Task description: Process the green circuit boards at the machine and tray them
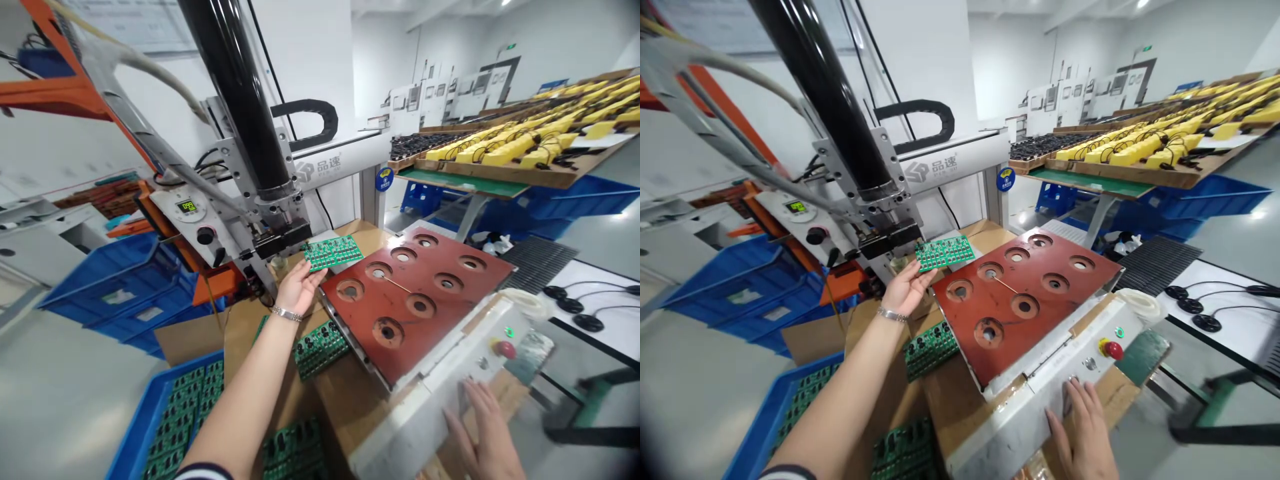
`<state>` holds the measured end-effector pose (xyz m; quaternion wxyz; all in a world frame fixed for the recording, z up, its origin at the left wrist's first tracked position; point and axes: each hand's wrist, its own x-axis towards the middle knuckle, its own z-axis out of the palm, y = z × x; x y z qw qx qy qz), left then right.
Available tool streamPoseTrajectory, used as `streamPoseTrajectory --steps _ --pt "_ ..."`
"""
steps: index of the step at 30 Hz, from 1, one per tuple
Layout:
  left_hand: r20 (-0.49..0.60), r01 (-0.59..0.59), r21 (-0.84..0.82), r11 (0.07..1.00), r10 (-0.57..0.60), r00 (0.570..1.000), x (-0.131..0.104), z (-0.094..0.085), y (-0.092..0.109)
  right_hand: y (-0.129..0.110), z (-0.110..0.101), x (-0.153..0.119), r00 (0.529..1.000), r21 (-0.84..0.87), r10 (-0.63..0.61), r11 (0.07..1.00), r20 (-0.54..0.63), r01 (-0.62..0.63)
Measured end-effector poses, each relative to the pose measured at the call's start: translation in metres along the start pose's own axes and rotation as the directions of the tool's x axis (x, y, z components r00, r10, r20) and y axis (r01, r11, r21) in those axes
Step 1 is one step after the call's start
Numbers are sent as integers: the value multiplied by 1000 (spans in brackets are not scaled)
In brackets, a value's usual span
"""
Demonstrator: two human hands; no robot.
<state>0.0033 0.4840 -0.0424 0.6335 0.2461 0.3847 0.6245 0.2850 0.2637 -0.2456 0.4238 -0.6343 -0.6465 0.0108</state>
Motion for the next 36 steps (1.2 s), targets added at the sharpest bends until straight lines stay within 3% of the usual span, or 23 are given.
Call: streamPoseTrajectory --steps 22,36 --pt "9 1 11 1000 -1 1000 -8 -6 0 1 2 -3 1000 13 6 1000 21 -7" --pt "6 -38 -14 999 38 999 2 -4 2 1 2 -3 1000 16 4 1000 10 -4"
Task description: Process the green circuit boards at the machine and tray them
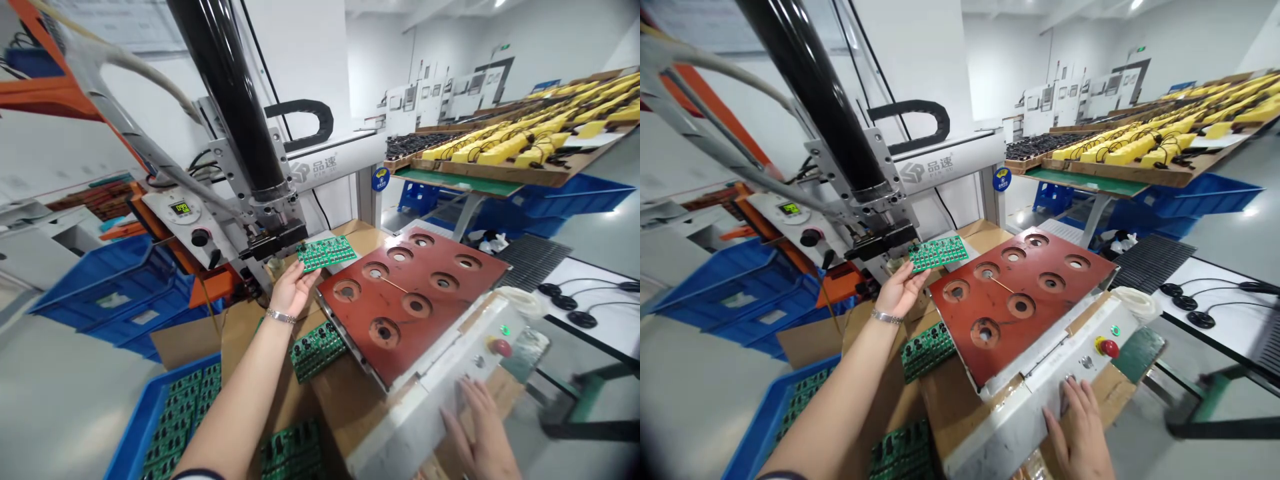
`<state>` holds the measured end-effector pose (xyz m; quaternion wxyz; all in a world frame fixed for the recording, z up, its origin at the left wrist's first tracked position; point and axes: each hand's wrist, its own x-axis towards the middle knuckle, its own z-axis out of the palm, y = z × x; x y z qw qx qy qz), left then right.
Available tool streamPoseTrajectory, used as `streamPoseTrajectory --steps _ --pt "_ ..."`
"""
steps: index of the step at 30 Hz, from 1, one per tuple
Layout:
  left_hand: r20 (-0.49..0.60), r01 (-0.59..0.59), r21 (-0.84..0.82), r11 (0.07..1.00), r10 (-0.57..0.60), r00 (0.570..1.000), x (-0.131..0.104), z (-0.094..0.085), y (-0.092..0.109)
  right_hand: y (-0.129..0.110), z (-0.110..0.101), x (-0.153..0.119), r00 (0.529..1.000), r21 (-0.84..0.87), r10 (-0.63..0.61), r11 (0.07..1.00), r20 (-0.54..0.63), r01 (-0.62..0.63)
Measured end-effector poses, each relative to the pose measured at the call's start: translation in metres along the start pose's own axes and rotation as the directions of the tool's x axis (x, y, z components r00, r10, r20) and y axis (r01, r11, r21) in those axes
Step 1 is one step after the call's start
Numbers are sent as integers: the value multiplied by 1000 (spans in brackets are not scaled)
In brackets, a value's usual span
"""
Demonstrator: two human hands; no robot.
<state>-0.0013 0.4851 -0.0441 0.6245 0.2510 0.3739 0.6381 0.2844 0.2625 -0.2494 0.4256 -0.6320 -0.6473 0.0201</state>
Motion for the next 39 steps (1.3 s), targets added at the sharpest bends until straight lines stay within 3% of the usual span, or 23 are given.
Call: streamPoseTrajectory --steps 13,39 --pt "21 36 44 998 -37 999 -1 1 1 -4 1 0 1000 7 11 1000 -13 -11" --pt "11 -28 12 1000 28 1000 7 2 3 -1 1 0 1000 -6 -1 1000 -2 1"
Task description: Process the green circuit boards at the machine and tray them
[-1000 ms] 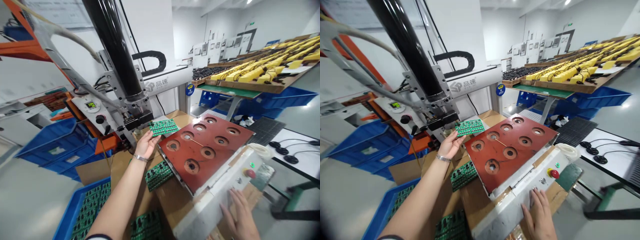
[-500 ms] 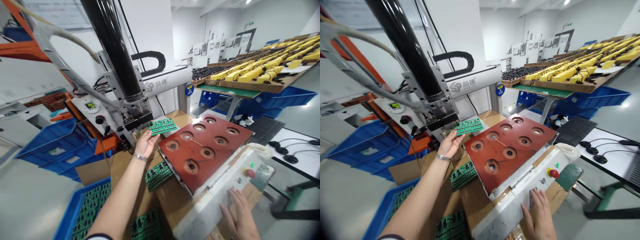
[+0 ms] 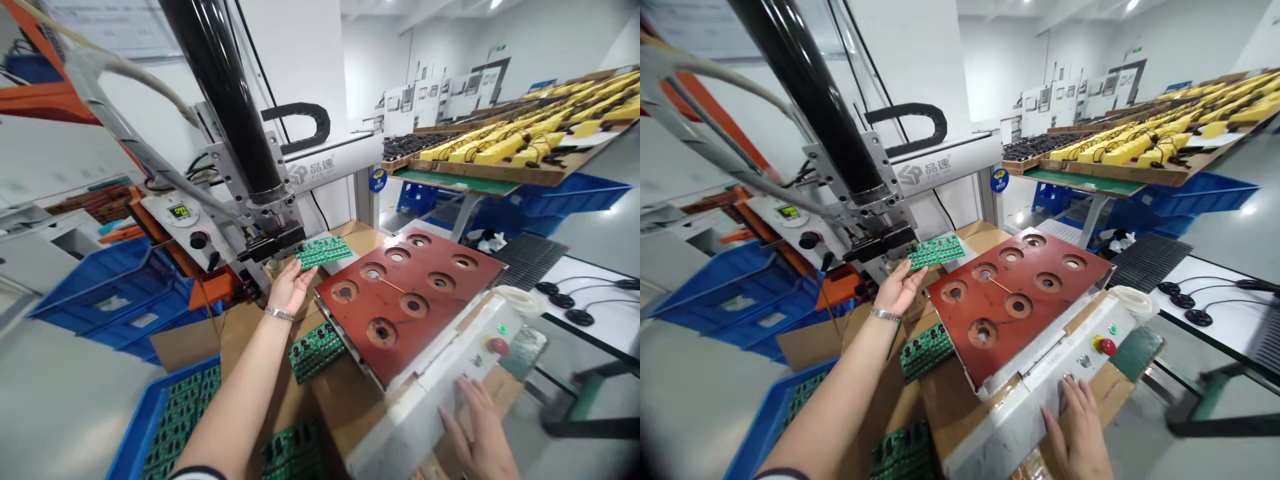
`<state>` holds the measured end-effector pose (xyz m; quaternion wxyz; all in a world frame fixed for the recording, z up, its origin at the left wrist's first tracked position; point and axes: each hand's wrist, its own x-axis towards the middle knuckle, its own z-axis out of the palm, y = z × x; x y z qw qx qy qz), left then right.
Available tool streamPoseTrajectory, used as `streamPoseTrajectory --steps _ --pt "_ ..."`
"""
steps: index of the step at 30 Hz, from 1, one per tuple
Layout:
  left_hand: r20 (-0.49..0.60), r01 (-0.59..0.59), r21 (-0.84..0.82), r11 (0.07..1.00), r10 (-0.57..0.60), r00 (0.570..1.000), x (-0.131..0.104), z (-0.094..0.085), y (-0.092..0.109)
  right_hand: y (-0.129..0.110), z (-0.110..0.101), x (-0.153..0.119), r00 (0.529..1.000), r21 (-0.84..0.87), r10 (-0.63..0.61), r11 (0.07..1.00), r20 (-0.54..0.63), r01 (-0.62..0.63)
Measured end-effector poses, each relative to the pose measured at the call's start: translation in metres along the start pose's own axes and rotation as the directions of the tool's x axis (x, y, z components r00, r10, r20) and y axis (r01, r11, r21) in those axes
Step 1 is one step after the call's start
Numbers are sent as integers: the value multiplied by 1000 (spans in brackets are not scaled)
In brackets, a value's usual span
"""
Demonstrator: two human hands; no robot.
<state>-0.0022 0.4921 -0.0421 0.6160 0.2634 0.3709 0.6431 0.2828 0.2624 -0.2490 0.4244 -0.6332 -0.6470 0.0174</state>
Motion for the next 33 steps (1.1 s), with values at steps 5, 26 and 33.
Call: streamPoseTrajectory --steps 5,26,33 --pt "-2 6 11 1000 -6 1000 2 3 -2 2 1 1 1000 2 -9 1000 -10 9" --pt "-16 -1 -8 1000 1 1000 -7 -7 -1 -5 -2 1 1000 27 21 999 -21 -20" --pt "-39 -10 -17 1000 10 999 -14 -15 3 -1 1 1 1000 14 5 1000 -20 -5"
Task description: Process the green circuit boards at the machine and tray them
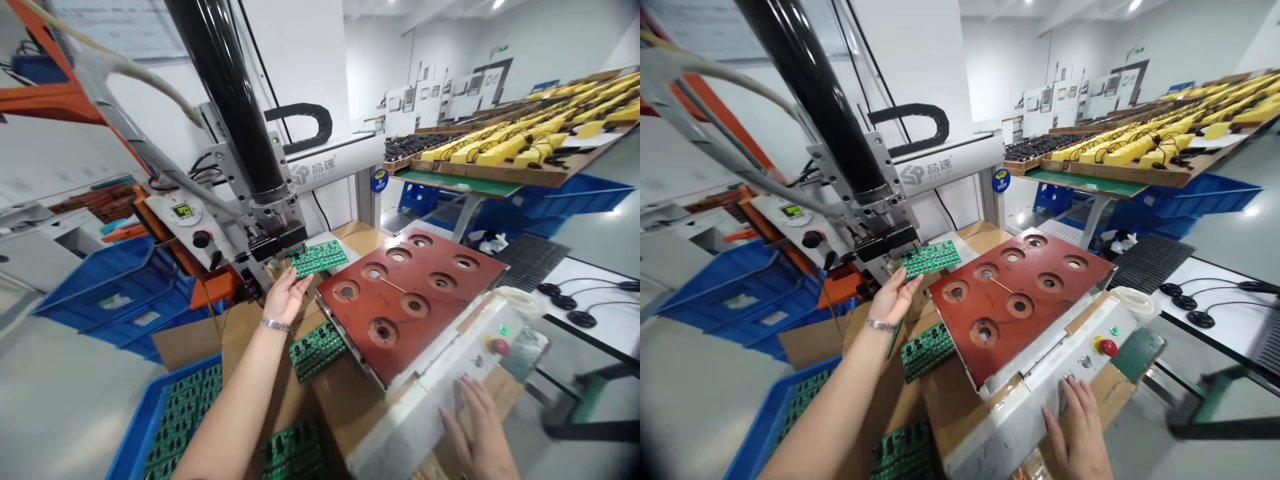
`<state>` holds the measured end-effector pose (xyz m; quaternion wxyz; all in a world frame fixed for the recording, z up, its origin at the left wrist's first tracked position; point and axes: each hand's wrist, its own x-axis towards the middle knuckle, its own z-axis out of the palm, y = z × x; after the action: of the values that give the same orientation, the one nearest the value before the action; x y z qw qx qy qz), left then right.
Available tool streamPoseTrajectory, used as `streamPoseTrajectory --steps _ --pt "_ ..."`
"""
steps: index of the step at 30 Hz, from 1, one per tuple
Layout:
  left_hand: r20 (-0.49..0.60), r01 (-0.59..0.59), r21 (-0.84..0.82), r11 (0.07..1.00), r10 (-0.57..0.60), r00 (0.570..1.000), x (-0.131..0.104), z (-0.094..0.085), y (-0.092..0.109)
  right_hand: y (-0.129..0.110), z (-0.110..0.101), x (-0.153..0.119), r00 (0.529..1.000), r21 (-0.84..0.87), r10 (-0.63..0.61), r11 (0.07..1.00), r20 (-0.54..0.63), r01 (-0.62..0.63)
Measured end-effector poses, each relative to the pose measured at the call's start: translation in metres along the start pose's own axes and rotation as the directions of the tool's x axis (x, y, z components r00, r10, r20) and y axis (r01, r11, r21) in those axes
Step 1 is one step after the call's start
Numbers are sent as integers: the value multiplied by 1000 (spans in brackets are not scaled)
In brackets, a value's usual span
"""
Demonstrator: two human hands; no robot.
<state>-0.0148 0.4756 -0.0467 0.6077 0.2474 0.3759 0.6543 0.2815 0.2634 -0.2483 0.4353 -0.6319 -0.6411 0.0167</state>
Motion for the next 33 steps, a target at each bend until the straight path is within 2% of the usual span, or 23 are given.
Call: streamPoseTrajectory --steps 15,33 --pt "25 4 5 1000 -4 1000 -2 3 3 0 -2 1 1000 -6 11 1000 21 -11" --pt "25 11 10 1000 -11 1000 -6 -3 5 5 0 -2 1000 1 0 1000 10 0"
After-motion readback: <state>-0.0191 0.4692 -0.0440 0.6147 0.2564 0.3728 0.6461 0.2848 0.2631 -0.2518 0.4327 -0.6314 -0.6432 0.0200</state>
